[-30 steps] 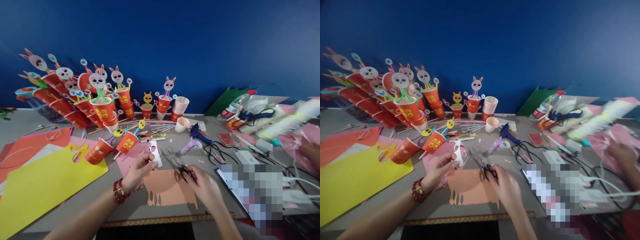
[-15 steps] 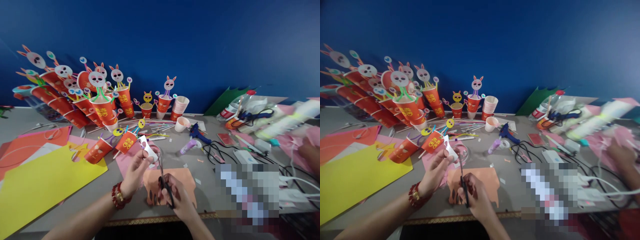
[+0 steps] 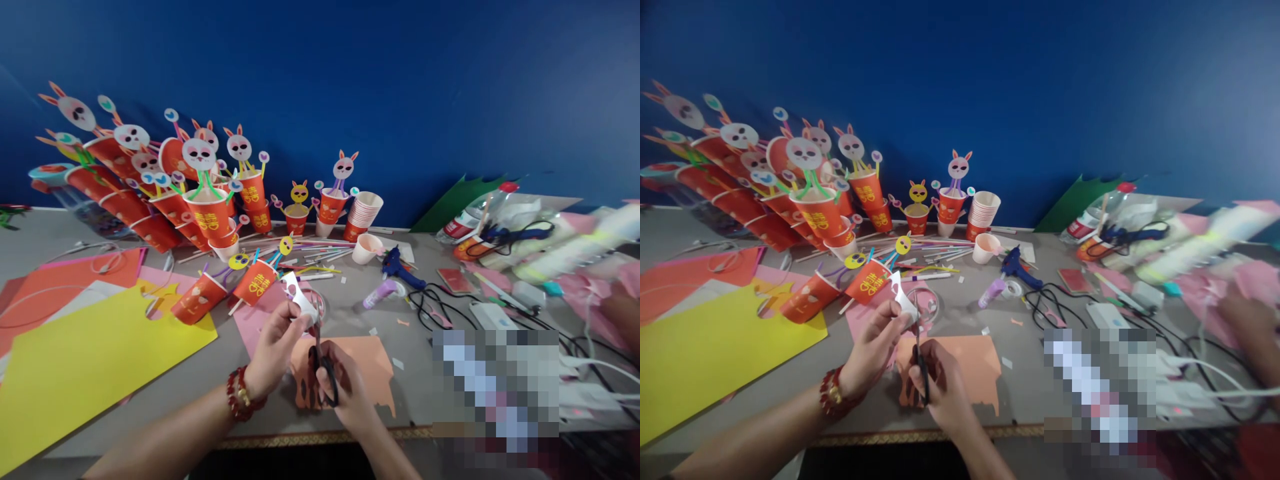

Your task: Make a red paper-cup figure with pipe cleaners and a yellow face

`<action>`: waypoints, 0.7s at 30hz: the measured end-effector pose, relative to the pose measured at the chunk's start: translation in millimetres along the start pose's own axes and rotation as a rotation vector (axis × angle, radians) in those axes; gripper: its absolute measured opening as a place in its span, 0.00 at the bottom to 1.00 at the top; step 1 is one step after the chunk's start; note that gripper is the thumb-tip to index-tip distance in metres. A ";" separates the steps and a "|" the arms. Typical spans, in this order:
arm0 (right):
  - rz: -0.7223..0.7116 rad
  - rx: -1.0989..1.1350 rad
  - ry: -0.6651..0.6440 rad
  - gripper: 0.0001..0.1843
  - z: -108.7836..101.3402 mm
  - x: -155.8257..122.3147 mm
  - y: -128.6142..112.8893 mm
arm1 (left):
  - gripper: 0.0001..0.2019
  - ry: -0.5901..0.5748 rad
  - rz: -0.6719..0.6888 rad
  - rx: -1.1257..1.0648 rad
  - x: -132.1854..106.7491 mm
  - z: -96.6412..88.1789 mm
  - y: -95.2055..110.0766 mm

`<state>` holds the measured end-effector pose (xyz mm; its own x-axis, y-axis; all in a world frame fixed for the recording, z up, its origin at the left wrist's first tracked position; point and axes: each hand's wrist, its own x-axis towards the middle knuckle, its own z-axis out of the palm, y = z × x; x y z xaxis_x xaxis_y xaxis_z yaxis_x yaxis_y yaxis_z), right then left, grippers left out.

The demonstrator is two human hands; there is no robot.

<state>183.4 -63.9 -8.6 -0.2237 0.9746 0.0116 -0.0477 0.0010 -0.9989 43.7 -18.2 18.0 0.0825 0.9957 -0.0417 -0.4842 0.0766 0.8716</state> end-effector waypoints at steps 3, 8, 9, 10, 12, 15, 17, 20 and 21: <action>0.001 -0.002 0.004 0.24 -0.3 0.3 1.5 | 0.15 0.007 -0.001 0.006 -0.6 1.2 0.8; 0.002 0.010 0.007 0.26 1.6 0.9 3.9 | 0.15 0.018 -0.009 0.009 -0.8 1.5 0.9; 0.001 0.009 0.008 0.26 2.1 1.3 3.8 | 0.15 0.019 -0.014 0.006 -0.7 1.3 0.8; 0.000 0.004 0.010 0.27 2.6 1.8 3.4 | 0.15 0.021 -0.020 0.002 -0.6 1.0 0.5; -0.003 -0.013 0.024 0.28 3.5 3.0 1.7 | 0.15 0.012 -0.032 -0.009 -0.5 0.6 -0.1; 0.013 -0.025 0.045 0.30 4.5 4.7 -1.5 | 0.15 0.005 -0.038 -0.019 -0.2 -0.4 -1.4; 0.047 -0.005 0.049 0.31 4.8 5.2 -2.8 | 0.14 0.013 -0.033 -0.017 0.2 -1.5 -2.5; 0.115 0.023 0.041 0.32 3.8 4.6 -2.1 | 0.14 0.023 -0.024 -0.006 1.2 -3.7 -4.5; 0.133 0.028 0.032 0.33 3.0 4.2 -1.3 | 0.14 0.024 -0.020 -0.002 1.5 -4.4 -5.1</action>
<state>179.5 -60.5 -7.1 -0.1984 0.9725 -0.1223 -0.0471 -0.1341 -0.9899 42.5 -16.9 11.3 0.0714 0.9950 -0.0705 -0.4846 0.0963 0.8694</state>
